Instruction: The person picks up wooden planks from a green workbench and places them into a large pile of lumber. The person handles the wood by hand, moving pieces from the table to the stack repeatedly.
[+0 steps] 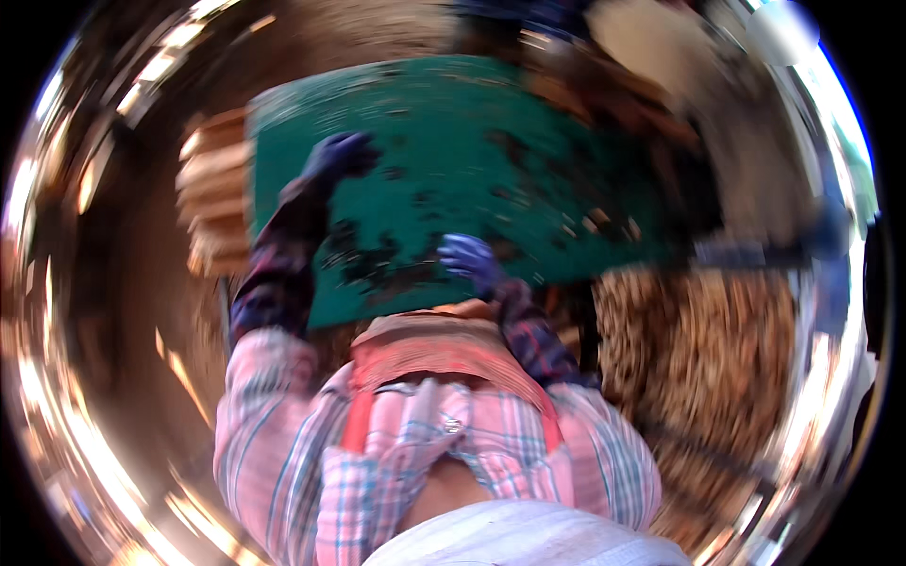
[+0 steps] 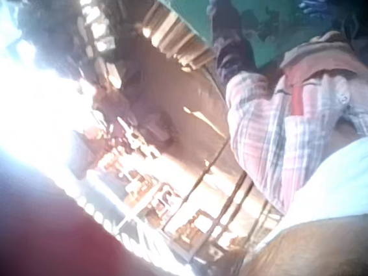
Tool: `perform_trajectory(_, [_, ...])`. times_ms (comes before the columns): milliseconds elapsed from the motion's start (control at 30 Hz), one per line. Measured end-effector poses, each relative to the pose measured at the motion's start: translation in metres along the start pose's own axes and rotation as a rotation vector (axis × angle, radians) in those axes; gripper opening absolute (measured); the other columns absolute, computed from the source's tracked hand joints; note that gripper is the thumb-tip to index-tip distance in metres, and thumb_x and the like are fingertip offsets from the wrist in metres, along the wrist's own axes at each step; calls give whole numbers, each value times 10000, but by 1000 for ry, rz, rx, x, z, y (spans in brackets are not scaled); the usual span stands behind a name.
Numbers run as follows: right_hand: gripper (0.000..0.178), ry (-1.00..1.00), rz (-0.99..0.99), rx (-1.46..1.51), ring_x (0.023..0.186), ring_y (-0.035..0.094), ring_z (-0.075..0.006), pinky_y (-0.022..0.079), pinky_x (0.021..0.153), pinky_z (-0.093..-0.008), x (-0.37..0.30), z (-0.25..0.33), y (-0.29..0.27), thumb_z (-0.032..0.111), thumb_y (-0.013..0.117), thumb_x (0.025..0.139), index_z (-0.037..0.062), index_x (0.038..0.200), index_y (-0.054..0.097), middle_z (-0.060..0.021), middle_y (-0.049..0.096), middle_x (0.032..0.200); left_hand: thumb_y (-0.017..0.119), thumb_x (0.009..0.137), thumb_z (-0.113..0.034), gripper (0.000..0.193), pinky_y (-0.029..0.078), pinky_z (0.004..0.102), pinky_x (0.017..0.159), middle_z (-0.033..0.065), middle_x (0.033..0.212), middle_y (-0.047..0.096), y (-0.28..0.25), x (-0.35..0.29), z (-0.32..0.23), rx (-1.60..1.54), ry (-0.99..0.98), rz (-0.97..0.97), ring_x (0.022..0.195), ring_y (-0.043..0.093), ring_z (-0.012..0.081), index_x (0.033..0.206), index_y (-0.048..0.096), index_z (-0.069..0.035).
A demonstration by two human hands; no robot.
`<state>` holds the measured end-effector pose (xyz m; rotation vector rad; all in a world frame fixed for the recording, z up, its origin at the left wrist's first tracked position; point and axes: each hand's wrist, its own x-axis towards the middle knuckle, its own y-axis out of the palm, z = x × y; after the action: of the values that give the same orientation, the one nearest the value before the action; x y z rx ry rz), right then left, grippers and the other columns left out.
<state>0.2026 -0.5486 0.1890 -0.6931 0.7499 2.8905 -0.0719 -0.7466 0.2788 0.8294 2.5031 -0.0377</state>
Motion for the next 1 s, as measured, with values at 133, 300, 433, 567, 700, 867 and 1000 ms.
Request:
perform_trajectory(133, [336,50,-235,73,836,584,-119,476,718,-289,1,4,-40,264,581,862,132,1166,525,-22,608,999,481,903,-292,354,522,346,696,127,1007,640,69,25,53,23,-120,219,866,642,247,1140,535,-34])
perform_trajectory(300, [308,-33,-465,171,766,585,-96,489,669,-260,-32,18,-133,273,561,878,137,1153,528,-28,620,960,462,907,-269,354,520,354,689,129,1015,637,197,52,90,130,-261,434,852,642,250,1173,517,-42])
perform_trajectory(433, [316,-142,-604,287,684,598,-100,496,597,-237,-66,29,-230,297,564,874,120,1133,527,-33,642,906,499,890,-266,344,517,326,662,121,979,645,299,94,108,169,-322,475,800,640,224,1156,530,-49])
perform_trajectory(567, [290,-180,-776,415,747,605,-128,493,673,-292,-113,28,-326,320,561,873,146,1104,536,-35,641,934,535,879,-257,335,501,290,605,84,904,648,399,132,131,372,-173,586,711,620,174,1130,549,-35])
perform_trajectory(700, [301,-205,-873,510,803,605,-154,482,729,-317,-150,28,-396,354,550,873,155,1099,538,-50,635,966,567,855,-245,326,472,264,586,45,853,623,493,137,144,414,-121,708,677,578,122,1104,569,-35])
perform_trajectory(867, [364,-276,-858,554,834,612,-179,484,751,-321,-152,49,-431,352,544,875,117,1152,516,-90,623,1029,575,837,-208,309,476,270,669,47,896,622,569,122,162,196,-538,946,776,580,124,1088,570,-28])
perform_trajectory(1000, [385,-502,-837,501,876,608,-199,486,749,-309,-139,70,-439,279,525,893,57,1204,480,-118,612,1050,517,885,-219,287,490,286,739,66,991,630,598,173,226,58,-68,967,854,605,158,1114,558,-52])
